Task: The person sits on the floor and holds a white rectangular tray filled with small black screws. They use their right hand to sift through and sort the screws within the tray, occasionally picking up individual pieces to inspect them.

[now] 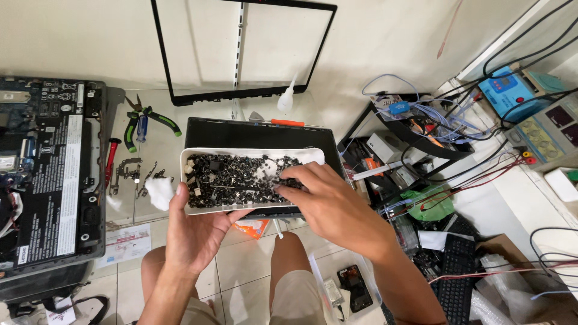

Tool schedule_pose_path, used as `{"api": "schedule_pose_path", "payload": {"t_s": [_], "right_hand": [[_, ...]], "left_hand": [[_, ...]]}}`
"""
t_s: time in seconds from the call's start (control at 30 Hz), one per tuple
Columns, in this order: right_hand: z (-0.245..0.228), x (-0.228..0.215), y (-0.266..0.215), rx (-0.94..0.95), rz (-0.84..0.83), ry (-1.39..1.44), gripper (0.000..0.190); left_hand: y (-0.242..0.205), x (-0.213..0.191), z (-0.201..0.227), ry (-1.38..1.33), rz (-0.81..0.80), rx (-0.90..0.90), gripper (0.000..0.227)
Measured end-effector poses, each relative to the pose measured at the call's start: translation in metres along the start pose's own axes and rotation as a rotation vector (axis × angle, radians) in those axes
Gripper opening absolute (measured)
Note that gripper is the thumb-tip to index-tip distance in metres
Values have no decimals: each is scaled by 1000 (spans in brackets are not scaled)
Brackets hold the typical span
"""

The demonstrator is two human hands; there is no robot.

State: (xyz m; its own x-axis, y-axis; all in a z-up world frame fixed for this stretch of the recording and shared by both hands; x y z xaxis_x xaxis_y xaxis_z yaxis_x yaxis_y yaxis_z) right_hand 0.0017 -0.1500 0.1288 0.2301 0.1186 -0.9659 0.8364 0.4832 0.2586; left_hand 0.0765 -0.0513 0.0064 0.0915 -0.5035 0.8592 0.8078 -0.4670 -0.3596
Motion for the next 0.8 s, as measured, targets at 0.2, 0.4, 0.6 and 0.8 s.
{"api": "schedule_pose_path", "payload": {"t_s": [0.2, 0.4, 0.6, 0.8], "right_hand": [[21, -5, -5, 106, 35, 233, 31], [14, -6, 13, 53, 76, 170, 42], [11, 11, 18, -28, 84, 103, 43], [8, 18, 24, -30, 72, 35, 30]], "left_hand": [[5, -5, -1, -3, -32, 22, 70], [0, 0, -1, -3, 20, -2, 69], [1, 1, -1, 9, -18, -7, 72], [32, -22, -11, 54, -200, 52, 71]]}}
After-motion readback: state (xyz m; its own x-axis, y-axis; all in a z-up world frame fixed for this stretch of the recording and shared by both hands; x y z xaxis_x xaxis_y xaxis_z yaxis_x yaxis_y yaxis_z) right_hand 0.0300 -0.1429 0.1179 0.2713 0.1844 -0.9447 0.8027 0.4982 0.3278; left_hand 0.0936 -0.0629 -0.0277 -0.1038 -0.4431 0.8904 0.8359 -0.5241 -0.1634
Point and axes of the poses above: each hand's wrist, its own y-axis towards the middle knuckle, its own x-axis out of the palm, z = x × y, the point moved 10 cm from there along y, towards the middle knuckle, and after that the axes turned 1 degree about -y, right-handed, at the moved point
